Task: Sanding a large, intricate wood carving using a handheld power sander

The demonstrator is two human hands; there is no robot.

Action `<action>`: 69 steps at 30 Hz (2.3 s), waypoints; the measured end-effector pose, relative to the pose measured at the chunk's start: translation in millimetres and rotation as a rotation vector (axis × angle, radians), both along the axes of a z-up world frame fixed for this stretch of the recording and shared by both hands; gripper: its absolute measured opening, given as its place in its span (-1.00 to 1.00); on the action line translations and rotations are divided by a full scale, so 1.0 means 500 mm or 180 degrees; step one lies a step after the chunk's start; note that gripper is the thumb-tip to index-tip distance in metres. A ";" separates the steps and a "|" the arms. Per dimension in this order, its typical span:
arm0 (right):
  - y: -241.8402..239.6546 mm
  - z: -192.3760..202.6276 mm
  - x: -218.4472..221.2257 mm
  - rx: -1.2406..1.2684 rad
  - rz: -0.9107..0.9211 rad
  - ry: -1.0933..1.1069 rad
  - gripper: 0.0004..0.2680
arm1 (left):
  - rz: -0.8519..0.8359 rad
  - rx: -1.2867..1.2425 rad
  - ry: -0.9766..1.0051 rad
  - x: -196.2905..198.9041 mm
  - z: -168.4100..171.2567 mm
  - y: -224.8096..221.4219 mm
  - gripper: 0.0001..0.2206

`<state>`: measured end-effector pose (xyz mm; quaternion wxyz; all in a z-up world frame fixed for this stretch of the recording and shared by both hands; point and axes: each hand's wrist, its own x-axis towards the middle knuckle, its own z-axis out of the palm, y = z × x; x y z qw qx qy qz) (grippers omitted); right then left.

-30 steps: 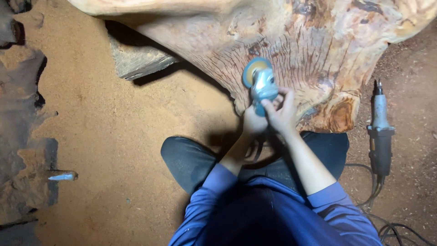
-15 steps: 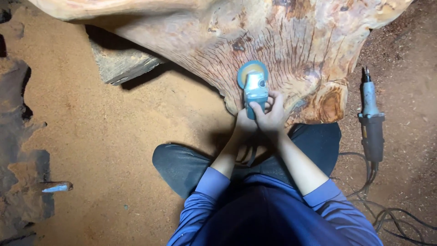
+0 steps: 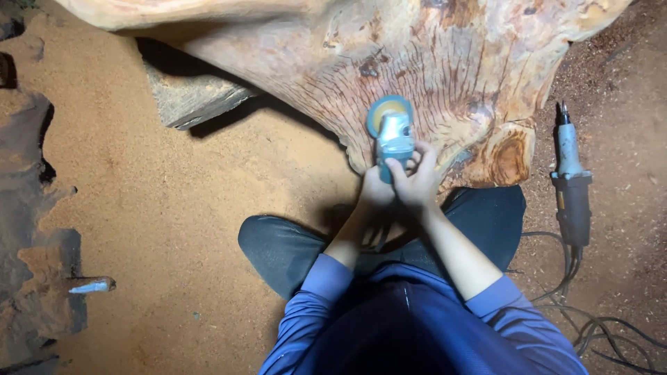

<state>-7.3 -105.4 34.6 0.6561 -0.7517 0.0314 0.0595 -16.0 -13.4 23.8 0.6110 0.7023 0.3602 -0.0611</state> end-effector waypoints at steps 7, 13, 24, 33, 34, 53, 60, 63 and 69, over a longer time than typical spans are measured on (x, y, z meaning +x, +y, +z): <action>0.050 -0.050 -0.027 -0.0107 0.0251 0.0001 -0.59 | 0.0098 0.0018 -0.0024 -0.040 0.019 0.048 -0.71; 0.045 -0.057 -0.022 0.0410 0.0368 0.0039 -0.58 | -0.0077 0.0051 -0.0023 -0.052 0.038 0.050 -0.71; 0.030 0.003 0.043 0.0561 0.0335 -0.0252 -0.59 | 0.0141 0.0011 -0.0005 0.021 0.015 0.049 -0.71; 0.053 -0.063 0.013 0.0914 0.0676 -0.0120 -0.58 | 0.0026 0.0090 -0.0031 -0.031 0.047 0.061 -0.71; 0.030 -0.044 0.018 0.0763 0.0611 -0.0016 -0.57 | -0.0005 0.0070 -0.0038 -0.029 0.046 0.046 -0.71; 0.030 0.050 0.040 -0.0847 0.0808 0.0298 -0.59 | 0.0158 -0.0024 -0.0175 -0.015 0.064 0.022 -0.71; 0.034 0.071 0.081 -0.0919 0.0935 -0.0491 -0.59 | 0.0230 -0.0038 -0.0110 0.013 0.047 0.009 -0.71; 0.029 0.042 0.047 -0.1085 0.1135 -0.0470 -0.59 | 0.0235 -0.0044 -0.0097 -0.016 0.049 0.001 -0.71; 0.058 0.073 0.076 -0.0785 0.0854 -0.0477 -0.57 | 0.0382 -0.0009 -0.0111 0.021 0.051 0.017 -0.71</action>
